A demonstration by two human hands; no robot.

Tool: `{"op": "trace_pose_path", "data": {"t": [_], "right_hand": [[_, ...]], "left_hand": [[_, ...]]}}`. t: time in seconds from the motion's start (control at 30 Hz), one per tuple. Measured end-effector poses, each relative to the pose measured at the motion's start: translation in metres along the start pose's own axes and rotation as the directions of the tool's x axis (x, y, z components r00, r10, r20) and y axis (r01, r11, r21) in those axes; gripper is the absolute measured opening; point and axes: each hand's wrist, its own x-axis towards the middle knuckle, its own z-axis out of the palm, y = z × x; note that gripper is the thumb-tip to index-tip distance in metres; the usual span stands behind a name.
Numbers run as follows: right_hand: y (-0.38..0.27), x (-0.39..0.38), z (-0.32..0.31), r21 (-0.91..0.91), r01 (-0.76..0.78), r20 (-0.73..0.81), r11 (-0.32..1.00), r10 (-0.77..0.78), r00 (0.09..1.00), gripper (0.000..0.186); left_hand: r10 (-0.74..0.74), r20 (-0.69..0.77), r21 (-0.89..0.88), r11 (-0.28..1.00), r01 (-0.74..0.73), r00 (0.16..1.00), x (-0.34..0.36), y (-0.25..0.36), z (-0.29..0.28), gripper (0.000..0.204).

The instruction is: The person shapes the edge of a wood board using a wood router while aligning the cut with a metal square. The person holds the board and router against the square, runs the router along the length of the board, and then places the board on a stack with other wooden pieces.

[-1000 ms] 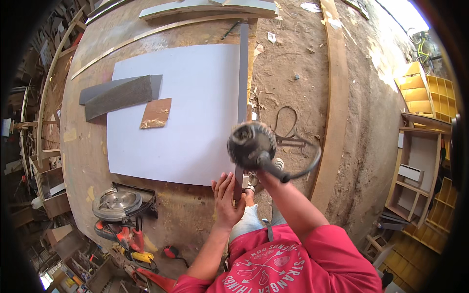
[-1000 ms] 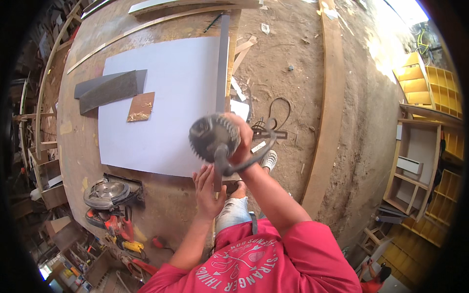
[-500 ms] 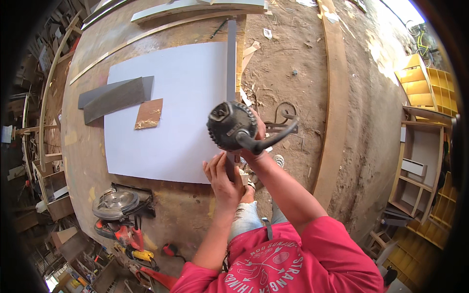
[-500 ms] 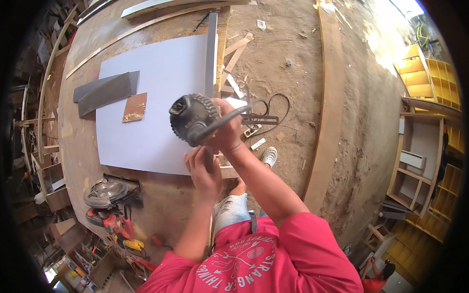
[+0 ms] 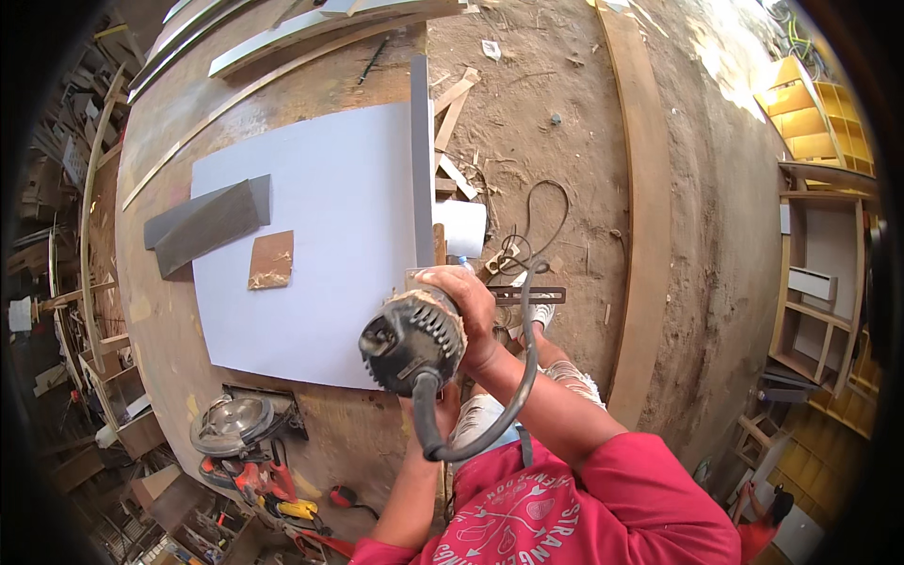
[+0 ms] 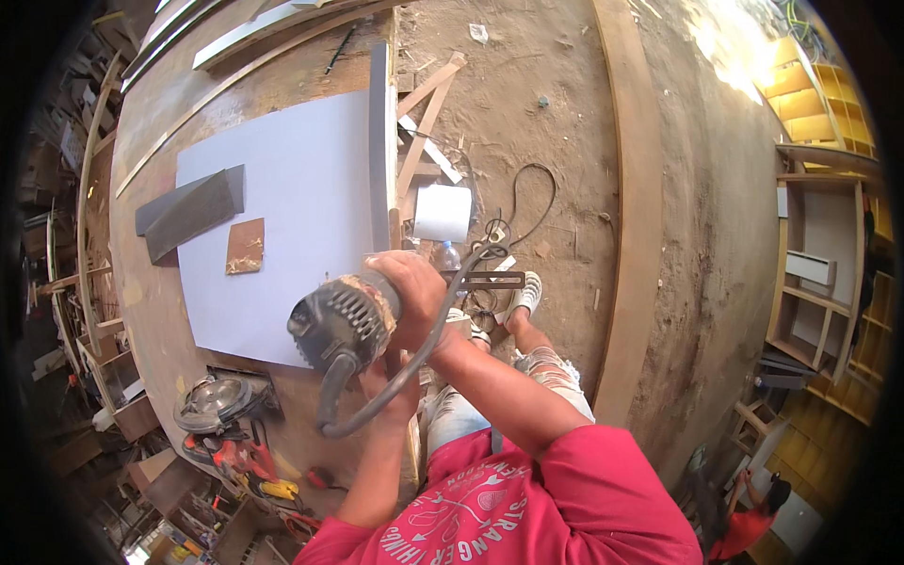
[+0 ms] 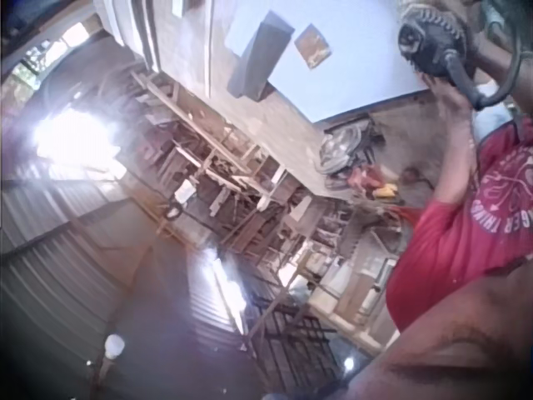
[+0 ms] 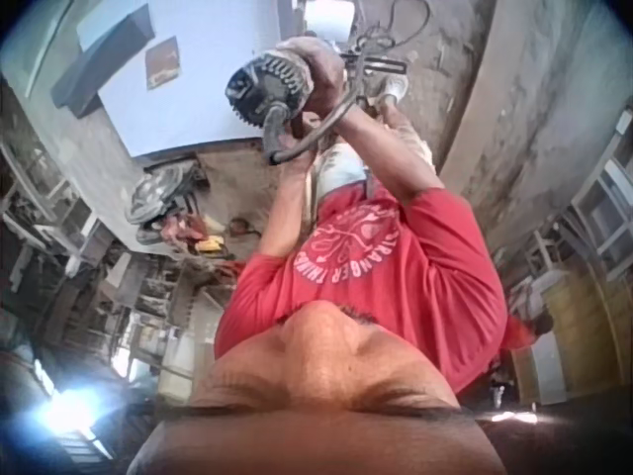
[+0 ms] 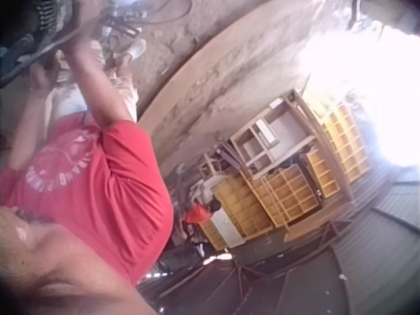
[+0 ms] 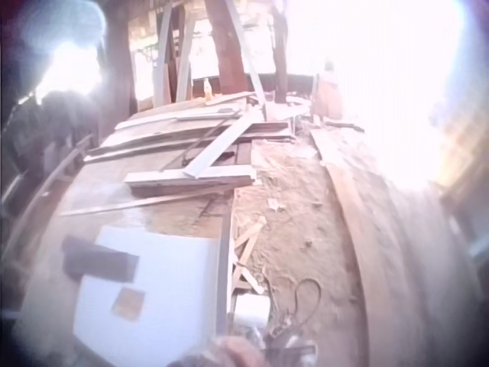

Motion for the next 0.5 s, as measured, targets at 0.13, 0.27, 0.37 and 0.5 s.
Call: {"op": "trace_pose_path", "data": {"t": [0.13, 0.27, 0.37, 0.5], "right_hand": [[0.010, 0.001, 0.001, -0.029, 0.041, 0.018, 0.999, -0.041, 0.999, 0.057], [0.016, 0.025, 0.005, -0.056, 0.074, -0.013, 0.996, -0.075, 0.997, 0.053], [0.031, 0.051, 0.011, -0.085, 0.071, -0.041, 0.994, -0.074, 0.996, 0.049], [0.060, 0.073, 0.022, -0.027, 0.078, -0.129, 0.997, -0.080, 0.988, 0.072]], "left_hand": [[-0.053, 0.175, -0.066, 0.996, 0.065, 0.983, 0.001, 0.000, -0.007, 0.035], [0.033, 0.128, 0.107, 0.993, -0.047, 0.991, -0.007, -0.022, -0.002, 0.040], [0.092, 0.009, 0.213, 0.973, -0.091, 0.996, -0.001, -0.023, 0.000, 0.052], [0.079, 0.073, 0.175, 0.980, -0.091, 0.994, -0.003, -0.022, -0.005, 0.062]]}}
